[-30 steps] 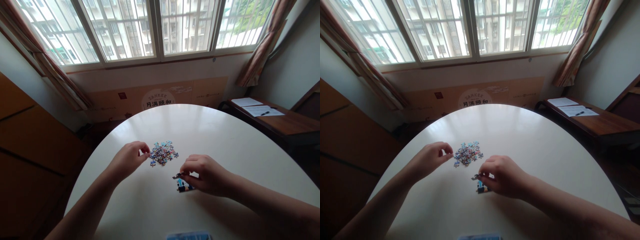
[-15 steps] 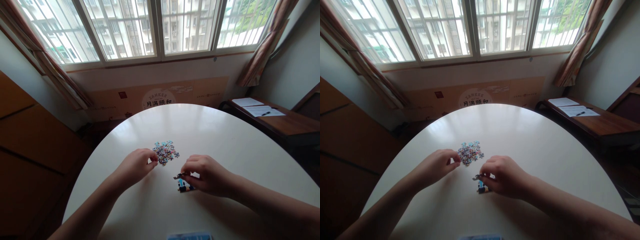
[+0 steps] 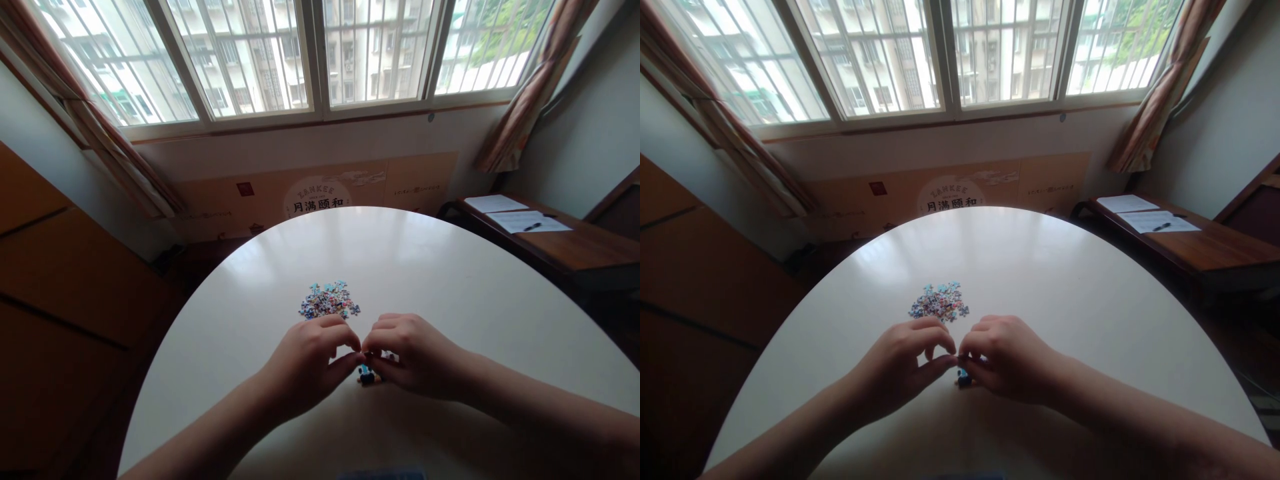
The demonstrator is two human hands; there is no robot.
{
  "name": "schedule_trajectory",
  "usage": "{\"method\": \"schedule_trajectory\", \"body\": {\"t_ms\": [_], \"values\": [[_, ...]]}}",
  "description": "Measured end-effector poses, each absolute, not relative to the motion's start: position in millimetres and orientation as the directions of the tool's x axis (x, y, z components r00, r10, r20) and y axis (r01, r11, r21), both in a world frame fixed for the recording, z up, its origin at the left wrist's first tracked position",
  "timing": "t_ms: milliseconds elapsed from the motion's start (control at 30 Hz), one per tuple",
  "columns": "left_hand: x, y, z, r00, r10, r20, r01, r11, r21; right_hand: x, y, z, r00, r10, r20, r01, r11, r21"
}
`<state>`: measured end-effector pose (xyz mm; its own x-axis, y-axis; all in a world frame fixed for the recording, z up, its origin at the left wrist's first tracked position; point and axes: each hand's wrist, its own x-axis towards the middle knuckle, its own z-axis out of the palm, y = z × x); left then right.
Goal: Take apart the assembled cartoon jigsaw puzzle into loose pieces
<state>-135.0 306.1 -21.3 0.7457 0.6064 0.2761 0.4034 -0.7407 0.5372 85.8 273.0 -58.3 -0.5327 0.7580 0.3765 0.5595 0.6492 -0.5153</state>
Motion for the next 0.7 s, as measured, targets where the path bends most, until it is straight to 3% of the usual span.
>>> {"method": "schedule_trajectory", "body": {"t_ms": [700], "values": [[-131.6, 302.5, -23.3, 0.741, 0.6, 0.301, 0.43, -0.769, 0.473, 84.1, 271.5, -56.8, -0.543, 0.741, 0.395, 0.568, 0.671, -0.477]]}}
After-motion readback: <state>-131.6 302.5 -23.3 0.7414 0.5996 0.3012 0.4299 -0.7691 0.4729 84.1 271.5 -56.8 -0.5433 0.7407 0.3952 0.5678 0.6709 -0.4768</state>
